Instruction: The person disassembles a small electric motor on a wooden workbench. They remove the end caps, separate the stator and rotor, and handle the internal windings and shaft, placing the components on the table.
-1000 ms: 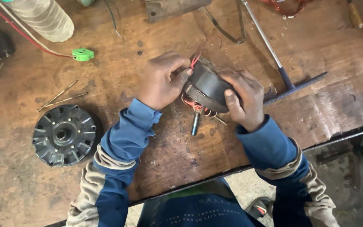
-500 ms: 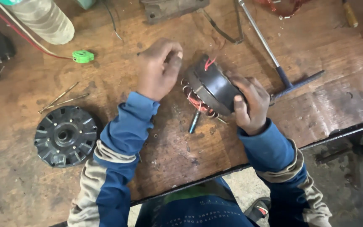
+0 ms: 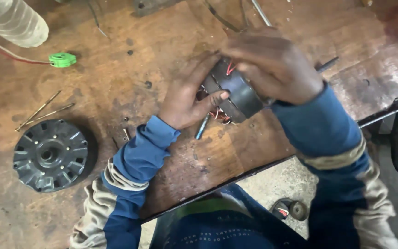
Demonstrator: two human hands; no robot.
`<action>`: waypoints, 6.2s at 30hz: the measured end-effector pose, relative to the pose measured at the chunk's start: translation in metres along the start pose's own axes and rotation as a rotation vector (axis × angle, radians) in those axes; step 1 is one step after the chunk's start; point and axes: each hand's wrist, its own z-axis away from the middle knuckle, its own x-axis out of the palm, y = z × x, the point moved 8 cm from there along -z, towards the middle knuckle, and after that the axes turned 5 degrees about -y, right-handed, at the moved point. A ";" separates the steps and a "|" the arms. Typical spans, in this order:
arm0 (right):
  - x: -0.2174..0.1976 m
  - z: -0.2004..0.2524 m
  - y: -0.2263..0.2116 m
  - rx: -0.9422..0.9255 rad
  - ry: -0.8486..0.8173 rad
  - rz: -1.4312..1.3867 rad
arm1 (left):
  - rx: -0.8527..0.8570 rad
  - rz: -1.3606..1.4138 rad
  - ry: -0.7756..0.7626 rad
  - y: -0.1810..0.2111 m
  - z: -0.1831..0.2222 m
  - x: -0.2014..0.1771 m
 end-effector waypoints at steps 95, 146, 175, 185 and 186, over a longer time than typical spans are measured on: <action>0.125 0.095 0.113 0.643 -0.075 -0.477 | -0.506 0.052 0.064 -0.071 0.027 -0.047; 0.137 0.100 0.111 0.548 0.115 -1.066 | -0.272 0.214 -0.069 -0.071 0.062 -0.039; 0.130 0.096 0.127 0.785 -0.051 -0.658 | -0.453 -0.026 0.161 -0.065 0.038 -0.057; 0.116 0.096 0.140 0.574 0.001 -0.623 | -0.440 -0.002 0.182 -0.086 0.034 -0.066; 0.107 0.094 0.140 0.503 0.035 -0.500 | -0.468 -0.033 0.174 -0.088 0.032 -0.067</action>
